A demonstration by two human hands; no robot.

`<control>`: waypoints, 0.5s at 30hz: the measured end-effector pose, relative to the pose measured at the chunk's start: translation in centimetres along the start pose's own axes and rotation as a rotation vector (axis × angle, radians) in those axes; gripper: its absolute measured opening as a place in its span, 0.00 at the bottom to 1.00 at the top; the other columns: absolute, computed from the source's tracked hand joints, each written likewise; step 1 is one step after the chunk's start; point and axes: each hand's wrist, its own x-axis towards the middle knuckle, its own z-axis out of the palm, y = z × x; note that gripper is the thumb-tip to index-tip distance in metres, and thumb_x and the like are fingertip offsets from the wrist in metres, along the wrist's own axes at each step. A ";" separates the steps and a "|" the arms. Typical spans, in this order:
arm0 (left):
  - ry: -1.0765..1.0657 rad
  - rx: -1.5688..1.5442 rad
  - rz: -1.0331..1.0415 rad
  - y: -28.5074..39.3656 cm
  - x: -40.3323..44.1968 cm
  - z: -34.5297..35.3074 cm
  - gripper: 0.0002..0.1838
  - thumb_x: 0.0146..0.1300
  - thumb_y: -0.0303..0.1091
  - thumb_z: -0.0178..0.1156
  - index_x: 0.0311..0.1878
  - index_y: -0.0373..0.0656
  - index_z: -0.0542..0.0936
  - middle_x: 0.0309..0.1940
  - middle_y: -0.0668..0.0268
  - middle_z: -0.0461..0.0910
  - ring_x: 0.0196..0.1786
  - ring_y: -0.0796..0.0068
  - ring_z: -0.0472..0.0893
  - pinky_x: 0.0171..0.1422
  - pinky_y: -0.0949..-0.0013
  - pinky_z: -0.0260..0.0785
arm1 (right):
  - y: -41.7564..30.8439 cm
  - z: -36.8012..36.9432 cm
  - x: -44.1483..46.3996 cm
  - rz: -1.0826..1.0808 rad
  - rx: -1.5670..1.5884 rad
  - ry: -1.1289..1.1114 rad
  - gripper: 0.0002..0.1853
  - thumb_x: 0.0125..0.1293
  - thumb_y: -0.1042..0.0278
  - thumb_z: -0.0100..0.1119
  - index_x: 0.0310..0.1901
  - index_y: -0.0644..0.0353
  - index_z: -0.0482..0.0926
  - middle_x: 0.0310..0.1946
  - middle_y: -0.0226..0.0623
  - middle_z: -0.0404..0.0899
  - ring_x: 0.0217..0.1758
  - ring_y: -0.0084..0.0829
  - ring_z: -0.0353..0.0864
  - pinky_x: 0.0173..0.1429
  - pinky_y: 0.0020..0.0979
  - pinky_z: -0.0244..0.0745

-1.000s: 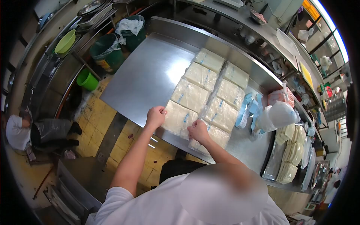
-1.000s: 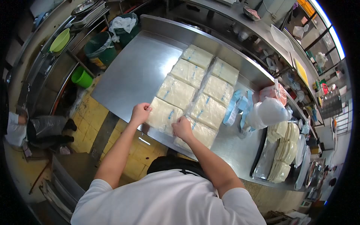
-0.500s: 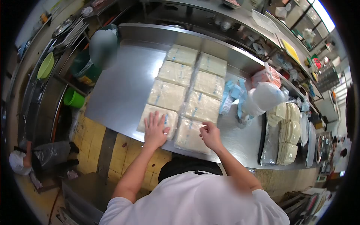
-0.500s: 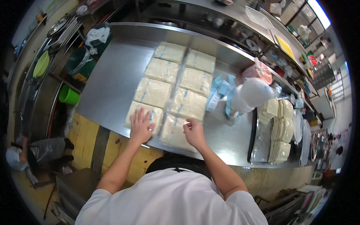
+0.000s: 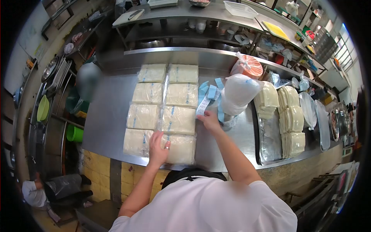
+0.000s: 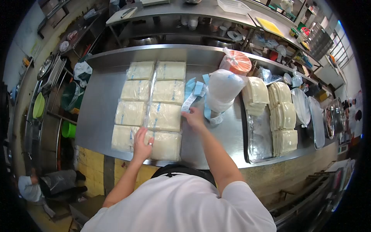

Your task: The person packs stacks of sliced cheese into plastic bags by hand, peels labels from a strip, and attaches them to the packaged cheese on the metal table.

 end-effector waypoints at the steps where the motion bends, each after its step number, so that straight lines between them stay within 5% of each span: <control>1: -0.031 -0.018 0.007 1.4 0.1 0.6 0.29 0.63 0.33 0.69 0.66 0.33 0.76 0.71 0.45 0.71 0.76 0.42 0.66 0.81 0.50 0.58 | -0.5 0.5 0.2 -0.031 -0.004 -0.028 0.24 0.63 0.58 0.73 0.54 0.68 0.84 0.57 0.52 0.84 0.58 0.42 0.83 0.59 0.39 0.78; 4: -0.114 -0.046 0.027 4.0 0.0 2.2 0.30 0.63 0.32 0.69 0.67 0.33 0.75 0.71 0.45 0.71 0.76 0.44 0.67 0.81 0.49 0.59 | -1.8 0.3 -2.8 -0.533 -0.475 0.194 0.15 0.62 0.59 0.73 0.40 0.64 0.86 0.48 0.53 0.86 0.55 0.41 0.84 0.55 0.39 0.77; 7: -0.183 -0.036 0.056 6.4 -0.1 2.7 0.32 0.61 0.33 0.71 0.68 0.34 0.74 0.72 0.46 0.70 0.77 0.45 0.66 0.81 0.49 0.59 | -3.3 -1.4 -6.5 -0.660 -0.410 0.120 0.13 0.62 0.60 0.73 0.34 0.63 0.83 0.37 0.50 0.85 0.41 0.38 0.84 0.46 0.38 0.77; 10: -0.225 -0.108 0.066 9.4 1.2 3.8 0.35 0.60 0.36 0.74 0.69 0.35 0.74 0.74 0.46 0.68 0.79 0.46 0.62 0.81 0.51 0.58 | -5.8 -4.3 -9.6 -0.332 -0.124 -0.227 0.12 0.65 0.64 0.73 0.36 0.65 0.83 0.35 0.39 0.85 0.38 0.27 0.82 0.40 0.34 0.77; 13: -0.322 -0.184 0.057 13.3 2.7 5.1 0.37 0.60 0.38 0.76 0.70 0.34 0.73 0.71 0.48 0.73 0.75 0.49 0.71 0.78 0.53 0.65 | -6.3 -5.9 -9.1 -0.254 0.303 -0.416 0.13 0.71 0.63 0.69 0.37 0.66 0.82 0.33 0.32 0.84 0.33 0.25 0.81 0.38 0.35 0.78; 15: -0.460 -0.329 -0.034 14.0 2.9 6.4 0.30 0.66 0.34 0.71 0.68 0.34 0.73 0.62 0.51 0.79 0.66 0.54 0.79 0.71 0.53 0.71 | -7.9 -7.6 -8.7 -0.155 0.394 -0.503 0.15 0.75 0.61 0.65 0.44 0.68 0.82 0.38 0.32 0.85 0.39 0.26 0.83 0.45 0.35 0.81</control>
